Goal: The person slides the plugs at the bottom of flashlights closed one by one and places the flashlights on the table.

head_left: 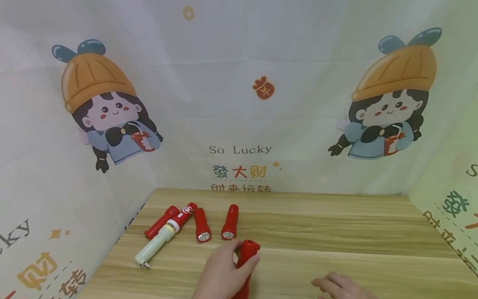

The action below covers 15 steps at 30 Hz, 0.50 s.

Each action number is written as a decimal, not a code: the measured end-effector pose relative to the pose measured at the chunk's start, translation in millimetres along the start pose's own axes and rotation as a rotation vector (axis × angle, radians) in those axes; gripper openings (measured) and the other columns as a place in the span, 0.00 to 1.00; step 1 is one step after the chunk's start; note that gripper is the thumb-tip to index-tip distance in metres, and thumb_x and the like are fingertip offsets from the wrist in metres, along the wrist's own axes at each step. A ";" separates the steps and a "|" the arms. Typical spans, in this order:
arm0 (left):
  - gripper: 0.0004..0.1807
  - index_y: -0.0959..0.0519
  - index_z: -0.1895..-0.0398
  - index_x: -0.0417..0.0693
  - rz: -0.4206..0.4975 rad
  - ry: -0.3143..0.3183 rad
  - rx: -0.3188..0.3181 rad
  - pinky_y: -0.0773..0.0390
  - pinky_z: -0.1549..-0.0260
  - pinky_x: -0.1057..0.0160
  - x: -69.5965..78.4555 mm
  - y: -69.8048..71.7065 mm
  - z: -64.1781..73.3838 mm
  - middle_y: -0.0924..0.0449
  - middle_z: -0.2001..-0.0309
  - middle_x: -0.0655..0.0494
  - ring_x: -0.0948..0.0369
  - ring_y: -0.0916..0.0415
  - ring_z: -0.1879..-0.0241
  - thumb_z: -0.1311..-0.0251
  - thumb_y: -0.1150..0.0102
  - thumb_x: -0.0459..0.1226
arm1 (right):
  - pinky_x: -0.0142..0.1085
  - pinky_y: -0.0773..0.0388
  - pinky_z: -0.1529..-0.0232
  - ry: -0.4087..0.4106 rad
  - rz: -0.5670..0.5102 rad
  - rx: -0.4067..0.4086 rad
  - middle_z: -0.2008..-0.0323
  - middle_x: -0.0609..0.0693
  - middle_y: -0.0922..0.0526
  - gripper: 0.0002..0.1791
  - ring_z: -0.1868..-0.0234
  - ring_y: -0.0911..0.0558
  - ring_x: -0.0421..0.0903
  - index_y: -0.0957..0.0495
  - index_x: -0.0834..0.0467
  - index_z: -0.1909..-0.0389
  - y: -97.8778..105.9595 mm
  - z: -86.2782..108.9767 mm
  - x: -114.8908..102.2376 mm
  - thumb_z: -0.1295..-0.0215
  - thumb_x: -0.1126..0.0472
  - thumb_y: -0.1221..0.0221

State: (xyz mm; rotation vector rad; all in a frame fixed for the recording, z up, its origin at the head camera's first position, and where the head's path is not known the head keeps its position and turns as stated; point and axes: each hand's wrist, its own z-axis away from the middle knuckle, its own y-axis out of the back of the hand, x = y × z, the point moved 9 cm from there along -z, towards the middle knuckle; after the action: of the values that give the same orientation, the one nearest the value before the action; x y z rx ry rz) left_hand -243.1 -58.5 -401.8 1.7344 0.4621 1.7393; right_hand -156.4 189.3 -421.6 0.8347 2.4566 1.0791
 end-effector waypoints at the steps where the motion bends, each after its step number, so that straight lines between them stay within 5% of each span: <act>1: 0.32 0.21 0.36 0.43 -0.025 -0.006 0.016 0.19 0.66 0.58 4.1 2.6 -5.5 0.17 0.57 0.53 0.57 0.24 0.62 0.35 0.28 0.54 | 0.16 0.37 0.73 0.013 -0.017 -0.003 0.69 0.42 0.19 0.18 0.69 0.31 0.23 0.14 0.61 0.54 -0.7 0.5 -0.2 0.28 0.49 0.32; 8: 0.25 0.17 0.43 0.38 -0.061 -0.112 0.054 0.15 0.73 0.60 34.1 14.4 -60.1 0.16 0.65 0.50 0.57 0.21 0.70 0.33 0.29 0.49 | 0.17 0.36 0.74 -0.036 -0.078 -0.068 0.69 0.43 0.18 0.23 0.68 0.32 0.21 0.14 0.62 0.54 -8.4 5.4 5.5 0.32 0.45 0.29; 15: 0.15 0.19 0.59 0.43 -0.185 -0.086 0.103 0.20 0.76 0.63 44.1 20.2 -113.4 0.19 0.70 0.51 0.57 0.22 0.74 0.30 0.32 0.47 | 0.18 0.36 0.76 -0.112 -0.074 -0.118 0.69 0.43 0.18 0.22 0.68 0.32 0.21 0.14 0.61 0.53 -12.4 6.2 9.0 0.34 0.45 0.28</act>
State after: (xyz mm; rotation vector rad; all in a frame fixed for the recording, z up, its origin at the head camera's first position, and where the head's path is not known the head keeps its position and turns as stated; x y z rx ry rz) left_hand -355.1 -24.0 -363.4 1.7696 0.6619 1.5290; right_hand -164.9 191.7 -435.6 0.7414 2.2885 1.1078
